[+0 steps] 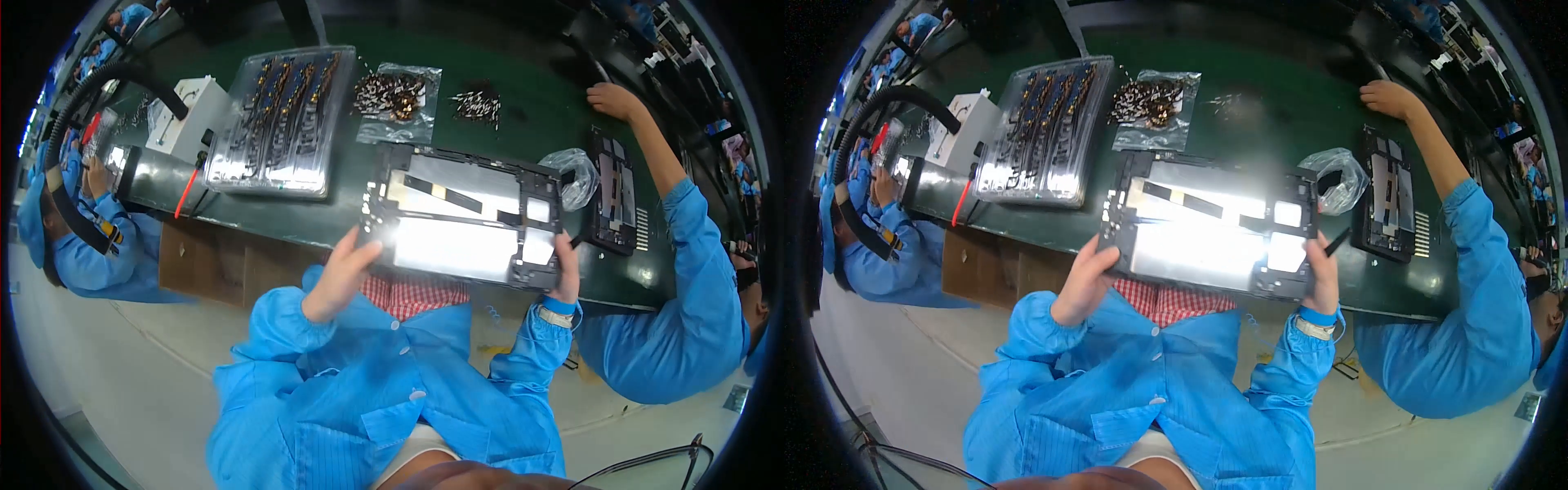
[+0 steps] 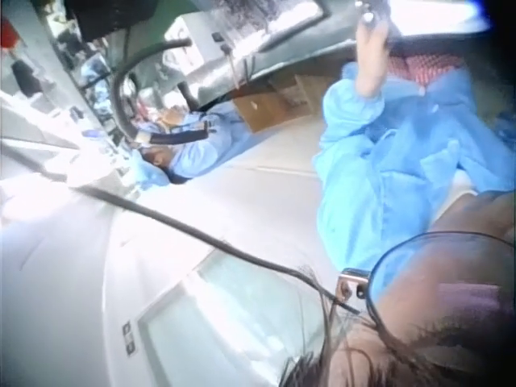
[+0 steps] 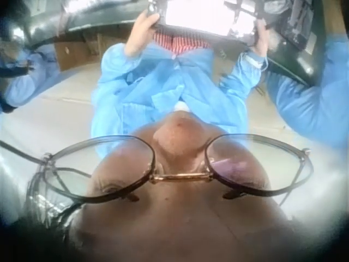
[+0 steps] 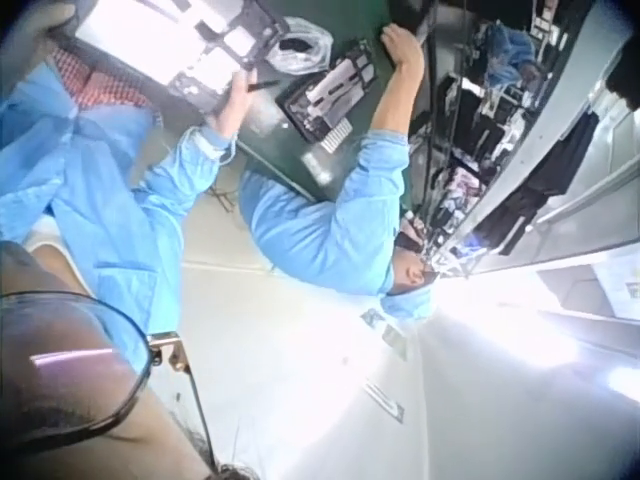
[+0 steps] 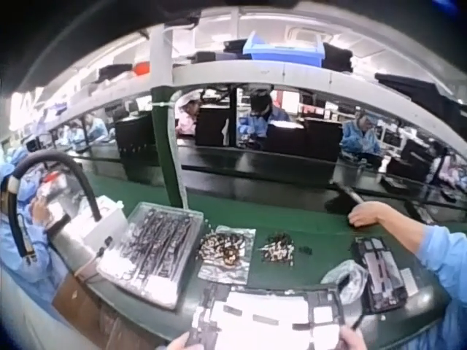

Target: Assembling electronic components by attaching flexible ribbon cables to a device housing.

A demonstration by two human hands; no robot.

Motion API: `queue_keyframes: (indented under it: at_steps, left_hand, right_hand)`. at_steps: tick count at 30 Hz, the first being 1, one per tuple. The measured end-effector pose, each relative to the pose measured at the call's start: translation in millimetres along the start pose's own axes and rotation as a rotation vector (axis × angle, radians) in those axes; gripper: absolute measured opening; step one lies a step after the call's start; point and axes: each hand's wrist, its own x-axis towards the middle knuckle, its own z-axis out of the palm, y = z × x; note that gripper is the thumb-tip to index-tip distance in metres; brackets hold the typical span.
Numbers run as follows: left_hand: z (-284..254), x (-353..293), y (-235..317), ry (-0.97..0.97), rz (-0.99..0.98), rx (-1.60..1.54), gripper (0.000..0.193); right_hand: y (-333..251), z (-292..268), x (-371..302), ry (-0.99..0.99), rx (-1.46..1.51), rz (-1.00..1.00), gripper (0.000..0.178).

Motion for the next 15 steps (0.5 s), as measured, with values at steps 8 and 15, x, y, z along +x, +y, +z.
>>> queue_keyframes:
  at_steps: [8,15]
  left_hand:
    - [-28.3,1.1,9.3,0.174,0.388,1.196,0.064]
    - [-35.8,-8.7,2.4,0.233,0.497,1.507,0.069]
  right_hand:
    - [40.3,38.3,15.8,0.153,-0.163,-0.059,0.044]
    - [32.8,24.9,4.6,0.051,-0.903,-0.099,0.052]
